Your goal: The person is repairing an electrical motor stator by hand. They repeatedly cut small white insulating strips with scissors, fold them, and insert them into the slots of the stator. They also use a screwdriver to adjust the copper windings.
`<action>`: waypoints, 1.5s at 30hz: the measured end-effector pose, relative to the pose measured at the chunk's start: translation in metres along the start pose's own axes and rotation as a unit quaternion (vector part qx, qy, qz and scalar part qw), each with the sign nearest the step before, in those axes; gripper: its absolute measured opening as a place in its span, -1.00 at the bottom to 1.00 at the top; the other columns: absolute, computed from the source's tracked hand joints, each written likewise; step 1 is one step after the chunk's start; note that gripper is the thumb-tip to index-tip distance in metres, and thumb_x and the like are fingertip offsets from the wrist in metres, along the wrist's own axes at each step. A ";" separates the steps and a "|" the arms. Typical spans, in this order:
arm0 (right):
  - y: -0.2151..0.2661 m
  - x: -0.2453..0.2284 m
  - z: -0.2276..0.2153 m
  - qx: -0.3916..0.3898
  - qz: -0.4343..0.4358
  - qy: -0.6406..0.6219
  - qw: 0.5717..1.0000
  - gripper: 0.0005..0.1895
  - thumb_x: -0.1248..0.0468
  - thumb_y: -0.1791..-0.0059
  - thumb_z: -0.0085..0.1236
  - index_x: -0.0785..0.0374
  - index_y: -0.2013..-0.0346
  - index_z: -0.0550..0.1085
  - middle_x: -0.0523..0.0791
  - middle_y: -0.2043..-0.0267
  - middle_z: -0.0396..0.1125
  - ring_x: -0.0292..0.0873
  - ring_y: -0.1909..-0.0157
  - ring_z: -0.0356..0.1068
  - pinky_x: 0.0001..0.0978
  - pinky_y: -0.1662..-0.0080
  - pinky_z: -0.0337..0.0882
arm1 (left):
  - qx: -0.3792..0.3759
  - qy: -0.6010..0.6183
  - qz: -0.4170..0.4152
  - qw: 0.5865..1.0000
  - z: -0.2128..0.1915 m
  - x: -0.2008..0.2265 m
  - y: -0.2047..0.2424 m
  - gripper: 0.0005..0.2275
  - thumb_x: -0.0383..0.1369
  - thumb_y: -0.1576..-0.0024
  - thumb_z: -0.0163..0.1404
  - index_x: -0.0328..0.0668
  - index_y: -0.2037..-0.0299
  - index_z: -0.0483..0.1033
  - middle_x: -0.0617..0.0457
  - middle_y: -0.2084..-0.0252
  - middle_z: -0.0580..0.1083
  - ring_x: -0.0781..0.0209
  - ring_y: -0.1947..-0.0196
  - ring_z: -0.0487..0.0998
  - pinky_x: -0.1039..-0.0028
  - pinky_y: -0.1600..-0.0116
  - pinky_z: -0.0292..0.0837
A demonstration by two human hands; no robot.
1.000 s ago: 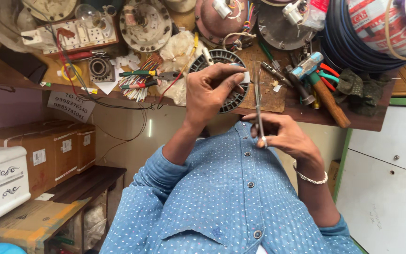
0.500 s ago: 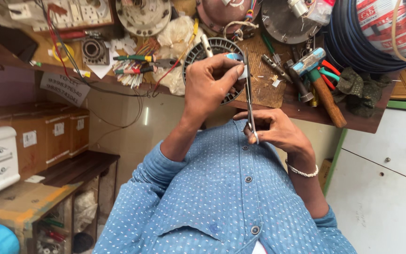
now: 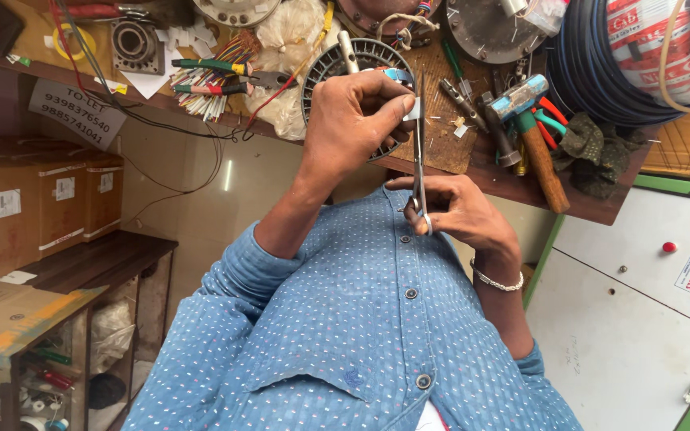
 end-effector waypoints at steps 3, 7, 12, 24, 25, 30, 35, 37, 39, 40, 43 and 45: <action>-0.001 0.002 -0.001 0.007 -0.007 0.005 1.000 -0.28 0.26 0.24 0.46 0.41 -0.20 0.50 -0.25 0.33 0.40 -0.43 0.28 0.32 -0.57 0.22 0.32 | -0.010 -0.006 0.006 1.000 -0.001 0.000 -0.004 -0.90 -0.47 -0.19 0.11 -0.37 0.24 0.65 0.04 0.43 0.65 0.45 0.50 0.64 0.64 0.44 0.56; 0.003 0.017 -0.006 0.030 0.017 0.010 0.999 -0.41 0.22 0.17 0.47 0.47 -0.09 0.57 -0.24 0.37 0.38 -0.42 0.33 0.29 -0.56 0.28 0.27 | -0.039 0.020 0.007 0.999 -0.002 -0.008 -0.008 -0.90 -0.46 -0.22 0.11 -0.37 0.25 0.63 0.03 0.42 0.65 0.41 0.43 0.69 0.63 0.38 0.61; 0.009 0.018 -0.013 0.076 -0.028 0.034 0.996 -0.40 0.20 0.17 0.44 0.44 -0.10 0.55 -0.21 0.37 0.41 -0.39 0.30 0.38 -0.55 0.20 0.40 | -0.045 0.107 0.020 0.993 0.002 -0.010 -0.005 -0.90 -0.43 -0.31 0.02 -0.31 0.07 0.49 -0.07 0.25 0.66 0.32 0.29 0.74 0.61 0.40 0.61; 0.007 0.008 -0.017 0.132 -0.090 0.021 0.987 -0.32 0.28 0.22 0.46 0.36 -0.18 0.50 -0.12 0.30 0.49 -0.32 0.23 0.43 -0.49 0.19 0.43 | -0.017 0.237 0.028 0.971 0.005 -0.023 0.021 -0.74 -0.45 -0.37 0.02 -0.28 -0.24 0.47 0.07 -0.01 0.51 0.44 0.15 0.48 0.61 0.18 0.47; 0.006 0.006 -0.015 0.128 -0.092 0.027 0.987 -0.32 0.28 0.22 0.46 0.35 -0.18 0.50 -0.12 0.30 0.48 -0.33 0.23 0.43 -0.49 0.19 0.43 | -0.020 0.256 0.032 0.966 0.004 -0.021 0.021 -0.74 -0.45 -0.37 0.04 -0.28 -0.24 0.51 0.06 -0.05 0.54 0.43 0.06 0.55 0.59 0.10 0.55; 0.008 -0.008 0.000 0.095 -0.087 0.061 0.990 -0.37 0.21 0.14 0.41 0.33 -0.19 0.49 -0.15 0.25 0.47 -0.36 0.19 0.43 -0.53 0.15 0.45 | -0.045 0.135 0.050 0.988 -0.001 -0.009 0.029 -0.86 -0.47 -0.29 0.11 -0.35 0.01 0.63 0.02 0.13 0.62 0.40 0.20 0.65 0.58 0.15 0.64; 0.004 -0.001 0.014 0.049 -0.025 0.054 0.997 -0.28 0.14 0.19 0.42 0.28 -0.24 0.47 -0.24 0.30 0.38 -0.41 0.28 0.33 -0.55 0.26 0.35 | 0.001 0.064 0.033 0.997 -0.002 -0.004 0.026 -0.87 -0.47 -0.24 0.09 -0.36 0.09 0.63 0.02 0.26 0.65 0.38 0.31 0.69 0.60 0.36 0.62; 0.002 0.000 0.021 0.002 -0.012 0.026 1.000 -0.19 0.17 0.27 0.47 0.28 -0.25 0.43 -0.26 0.29 0.38 -0.42 0.26 0.35 -0.55 0.24 0.36 | 0.022 0.076 0.026 0.997 -0.003 -0.001 0.023 -0.89 -0.47 -0.25 0.08 -0.35 0.12 0.62 0.03 0.29 0.65 0.37 0.30 0.71 0.60 0.36 0.64; 0.001 -0.001 0.023 -0.008 -0.019 0.018 1.000 -0.18 0.19 0.28 0.48 0.30 -0.26 0.44 -0.26 0.29 0.39 -0.42 0.26 0.33 -0.56 0.23 0.34 | 0.029 0.076 0.019 0.997 -0.002 0.002 0.022 -0.89 -0.47 -0.24 0.10 -0.36 0.14 0.63 0.01 0.32 0.65 0.37 0.35 0.70 0.61 0.37 0.62; 0.002 0.000 0.023 -0.011 -0.021 0.014 1.000 -0.17 0.20 0.28 0.49 0.31 -0.27 0.44 -0.26 0.29 0.39 -0.42 0.26 0.32 -0.56 0.23 0.33 | 0.031 0.076 0.013 0.997 -0.001 0.003 0.022 -0.90 -0.47 -0.24 0.10 -0.36 0.14 0.63 0.01 0.33 0.64 0.36 0.37 0.69 0.61 0.37 0.60; 0.003 0.003 0.019 -0.014 -0.016 0.007 1.000 -0.18 0.22 0.27 0.50 0.35 -0.26 0.45 -0.26 0.32 0.37 -0.43 0.27 0.32 -0.57 0.23 0.33 | 0.031 0.054 0.034 0.997 0.001 0.010 0.023 -0.90 -0.46 -0.24 0.09 -0.35 0.16 0.64 0.03 0.34 0.65 0.39 0.36 0.70 0.62 0.36 0.63; 0.005 0.004 0.016 0.005 -0.007 0.011 1.000 -0.20 0.23 0.27 0.49 0.36 -0.24 0.47 -0.26 0.36 0.37 -0.43 0.31 0.31 -0.57 0.27 0.30 | 0.034 0.034 0.046 0.998 0.003 0.013 0.023 -0.90 -0.46 -0.24 0.10 -0.36 0.17 0.64 0.03 0.36 0.64 0.39 0.39 0.69 0.62 0.37 0.61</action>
Point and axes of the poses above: each hand's wrist, its own y-axis away from the middle knuckle, its own z-axis out of the palm, x = y × z, the point moved 6 cm from there along -y, towards the middle knuckle
